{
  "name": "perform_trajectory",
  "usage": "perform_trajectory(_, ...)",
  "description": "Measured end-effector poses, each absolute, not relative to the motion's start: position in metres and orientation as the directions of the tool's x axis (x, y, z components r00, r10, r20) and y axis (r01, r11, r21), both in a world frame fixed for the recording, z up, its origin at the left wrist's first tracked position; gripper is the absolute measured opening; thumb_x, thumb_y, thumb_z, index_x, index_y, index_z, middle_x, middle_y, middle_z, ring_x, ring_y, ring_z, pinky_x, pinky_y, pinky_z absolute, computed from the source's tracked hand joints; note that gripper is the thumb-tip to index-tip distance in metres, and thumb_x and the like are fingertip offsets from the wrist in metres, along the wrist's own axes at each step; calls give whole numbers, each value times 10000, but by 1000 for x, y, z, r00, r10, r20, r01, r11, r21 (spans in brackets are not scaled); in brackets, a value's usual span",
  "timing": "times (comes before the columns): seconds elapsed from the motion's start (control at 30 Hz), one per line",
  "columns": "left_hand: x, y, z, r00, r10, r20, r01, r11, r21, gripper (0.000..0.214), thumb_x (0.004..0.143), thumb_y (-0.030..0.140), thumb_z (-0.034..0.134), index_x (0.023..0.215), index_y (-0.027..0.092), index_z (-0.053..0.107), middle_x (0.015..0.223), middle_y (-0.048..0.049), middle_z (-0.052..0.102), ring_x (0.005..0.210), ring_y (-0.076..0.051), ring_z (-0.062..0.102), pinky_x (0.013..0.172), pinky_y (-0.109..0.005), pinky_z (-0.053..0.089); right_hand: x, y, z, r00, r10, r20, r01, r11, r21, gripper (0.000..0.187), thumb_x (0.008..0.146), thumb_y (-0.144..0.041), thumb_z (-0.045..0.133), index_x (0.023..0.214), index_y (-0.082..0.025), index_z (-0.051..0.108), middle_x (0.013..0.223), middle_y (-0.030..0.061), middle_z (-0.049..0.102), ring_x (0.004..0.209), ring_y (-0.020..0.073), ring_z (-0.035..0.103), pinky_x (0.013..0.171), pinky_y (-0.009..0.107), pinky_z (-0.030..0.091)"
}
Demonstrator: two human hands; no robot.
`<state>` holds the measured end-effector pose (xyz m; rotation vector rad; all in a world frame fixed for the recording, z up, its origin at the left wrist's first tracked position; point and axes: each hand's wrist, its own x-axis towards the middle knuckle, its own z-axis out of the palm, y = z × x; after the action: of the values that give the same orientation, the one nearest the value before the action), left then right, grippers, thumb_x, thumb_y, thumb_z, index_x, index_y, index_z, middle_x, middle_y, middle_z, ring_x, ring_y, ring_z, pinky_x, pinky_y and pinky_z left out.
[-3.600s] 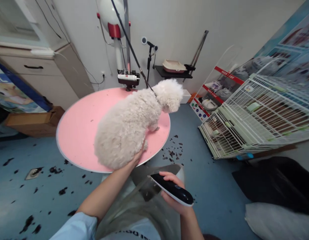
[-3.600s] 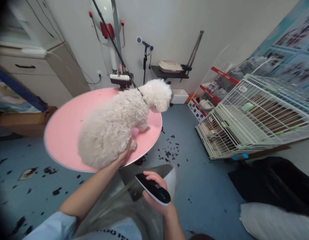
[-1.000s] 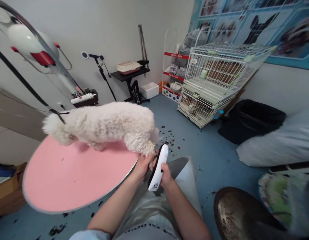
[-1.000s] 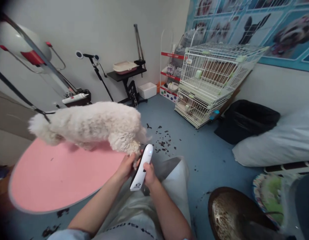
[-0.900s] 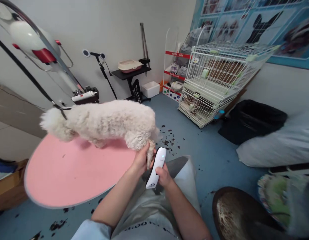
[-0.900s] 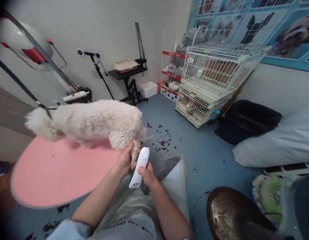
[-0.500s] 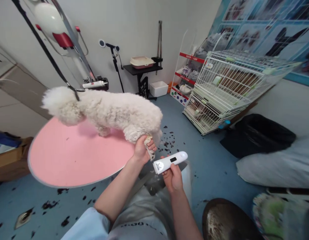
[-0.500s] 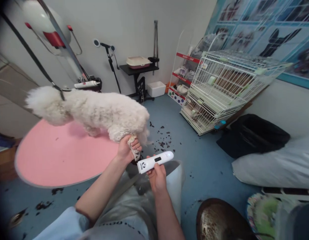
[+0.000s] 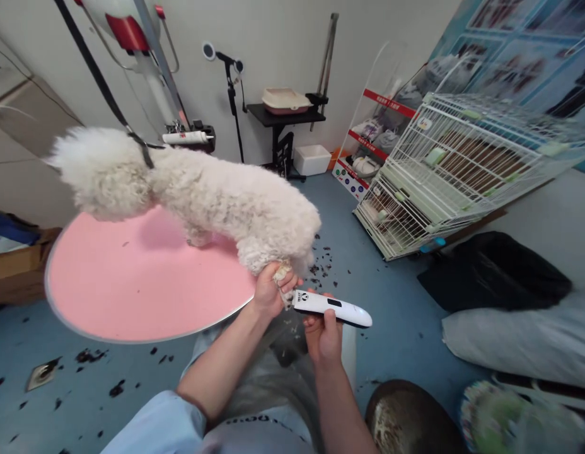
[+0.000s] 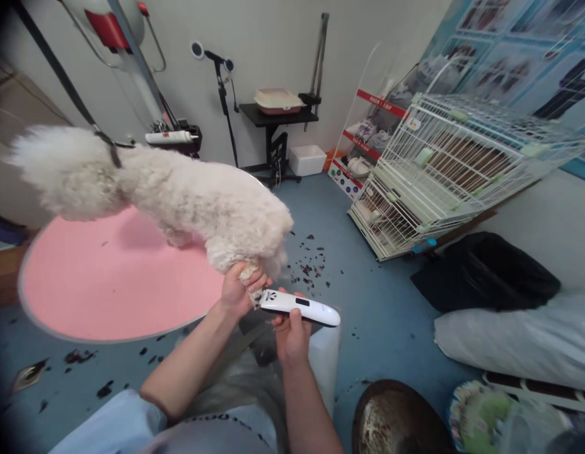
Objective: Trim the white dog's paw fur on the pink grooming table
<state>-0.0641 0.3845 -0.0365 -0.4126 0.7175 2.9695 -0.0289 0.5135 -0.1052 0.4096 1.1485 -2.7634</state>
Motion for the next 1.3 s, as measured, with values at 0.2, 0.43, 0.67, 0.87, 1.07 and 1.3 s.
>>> perform_trajectory(0.2, -64, 378, -43, -974, 19, -225, -115, -900, 421, 352, 779, 262, 509, 459, 218, 369, 371, 55, 259, 365, -90, 320, 619, -270, 499, -33, 513, -108, -914, -122, -388, 342, -745, -573, 449, 634, -441, 819, 1010, -277, 635, 1025, 18, 738, 490, 51, 516, 448, 186, 465)
perform_trajectory(0.43, -65, 373, -47, -982, 24, -186, -104, -897, 430, 335, 761, 234, 508, 449, 218, 387, 370, 47, 275, 379, -92, 323, 645, -263, 500, -28, 503, -100, -935, -27, -354, 265, -717, -645, 493, 619, -453, 828, 1019, -273, 602, 1006, 30, 745, 477, 58, 531, 453, 205, 477)
perform_trajectory(0.67, -65, 371, -45, -976, -1, -216, -91, -904, 417, 317, 751, 214, 491, 459, 212, 366, 386, 66, 236, 359, -74, 269, 636, -265, 495, -22, 496, -91, -979, 73, -192, 113, -590, -800, 559, 634, -451, 819, 1084, -280, 535, 1099, 48, 712, 521, 89, 574, 520, 262, 511)
perform_trajectory(0.87, -66, 370, -46, -981, -17, -194, -72, -894, 442, 306, 755, 207, 449, 456, 201, 388, 391, 67, 222, 357, -71, 248, 631, -259, 489, -17, 495, -91, -989, 132, -68, -13, -532, -846, 473, 677, -387, 791, 1055, -280, 528, 1095, 41, 709, 675, 141, 651, 507, 228, 486)
perform_trajectory(1.07, -67, 369, -45, -971, -60, -232, -54, -889, 455, 333, 764, 197, 420, 435, 203, 366, 388, 60, 222, 353, -74, 241, 621, -253, 480, -13, 494, -91, -992, 121, 15, -64, -412, -909, 470, 709, -319, 773, 1087, -280, 496, 1203, 64, 660, 772, 163, 682, 597, 262, 527)
perform_trajectory(1.3, -67, 368, -48, -976, -49, -211, -55, -886, 460, 323, 741, 194, 422, 424, 201, 363, 368, 57, 231, 348, -68, 243, 608, -240, 473, -15, 492, -90, -993, 106, 44, -83, -394, -916, 524, 685, -345, 790, 1087, -257, 467, 1216, 102, 643, 734, 161, 674, 586, 269, 536)
